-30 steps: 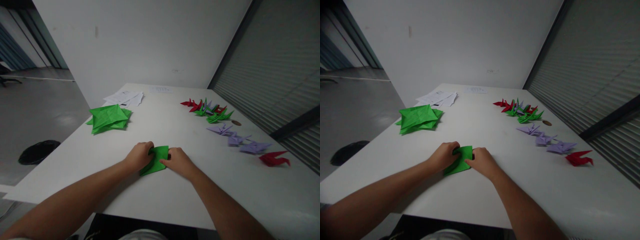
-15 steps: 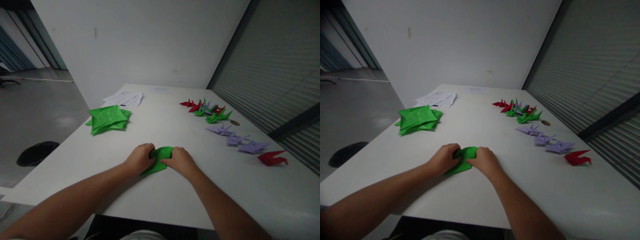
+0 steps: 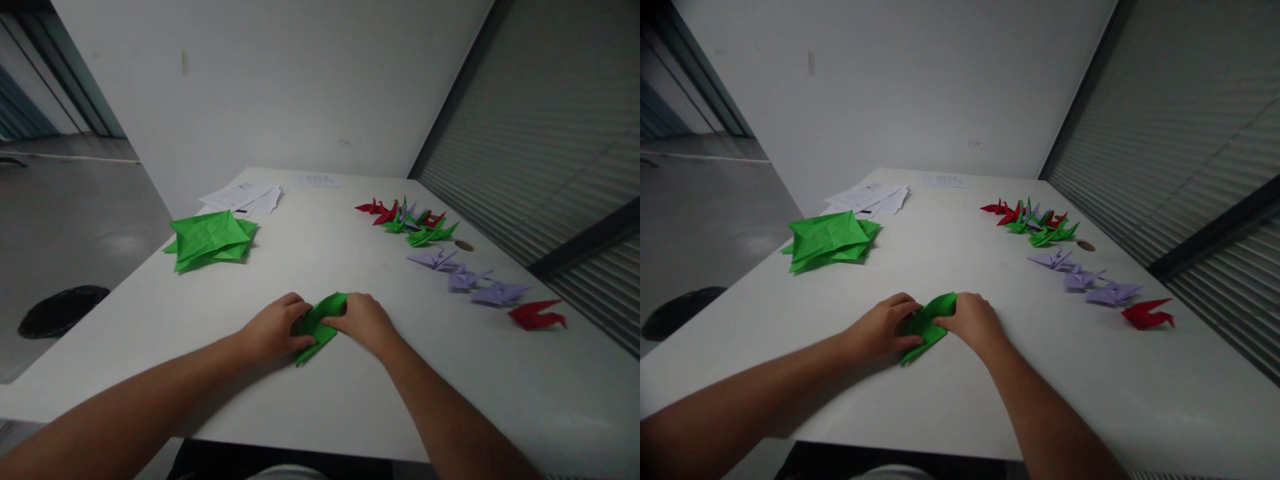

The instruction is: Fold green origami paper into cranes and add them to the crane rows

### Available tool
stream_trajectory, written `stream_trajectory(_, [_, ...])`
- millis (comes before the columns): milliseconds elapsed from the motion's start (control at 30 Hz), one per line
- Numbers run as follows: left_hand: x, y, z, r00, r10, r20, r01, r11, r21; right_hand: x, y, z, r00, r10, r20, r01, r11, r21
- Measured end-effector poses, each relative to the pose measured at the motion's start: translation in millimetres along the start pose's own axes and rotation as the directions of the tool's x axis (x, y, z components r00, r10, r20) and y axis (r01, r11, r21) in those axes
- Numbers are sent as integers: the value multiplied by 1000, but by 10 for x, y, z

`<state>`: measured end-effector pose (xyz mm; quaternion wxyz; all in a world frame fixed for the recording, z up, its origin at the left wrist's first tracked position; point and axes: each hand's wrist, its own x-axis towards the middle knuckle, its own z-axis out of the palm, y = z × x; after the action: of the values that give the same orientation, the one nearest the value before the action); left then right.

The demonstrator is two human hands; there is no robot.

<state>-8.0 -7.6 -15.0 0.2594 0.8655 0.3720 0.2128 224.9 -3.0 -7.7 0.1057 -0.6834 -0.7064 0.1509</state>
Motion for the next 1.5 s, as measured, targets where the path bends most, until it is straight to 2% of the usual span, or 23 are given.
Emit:
stream_trajectory(100, [20,-36,-91,995,69,68,-64,996,-64,25,43,-6,999,-35,-6,35,999,15])
stream_trajectory(200, [44,-115,-128,991,115,64,-110,991,-80,47,92,19,999,-43,-24,44,998,35])
stream_trajectory(267, [51,-162,-122,978,195,77,-190,980,-63,53,115,38,999,-40,-27,41,998,44])
stream_trajectory(367, [48,-187,-114,945,304,118,-307,952,12,47,132,54,998,-55,-31,56,997,48])
stream_trajectory(533, [48,-158,-165,891,413,186,-438,892,116,41,149,65,997,-72,-35,73,996,44])
stream_trajectory(767, [82,-238,-165,808,556,194,-584,799,141,42,149,63,997,-72,-29,72,997,15])
stream_trajectory(967, [73,-267,-166,792,575,205,-604,786,131,25,124,27,995,-95,-16,95,995,-2])
stream_trajectory(1133, [48,-270,-174,809,526,262,-576,797,179,28,107,14,996,-92,-15,93,996,15])
stream_trajectory(1233, [33,-270,-170,820,501,278,-558,807,193,39,105,2,985,-173,-23,173,985,24])
stream_trajectory(1333, [20,-255,-176,829,484,282,-545,813,206,46,129,-10,943,-324,-72,327,944,36])
stream_trajectory(1500, [-7,-216,-212,851,431,301,-506,828,243,22,184,-44,828,-522,-202,532,846,-5])
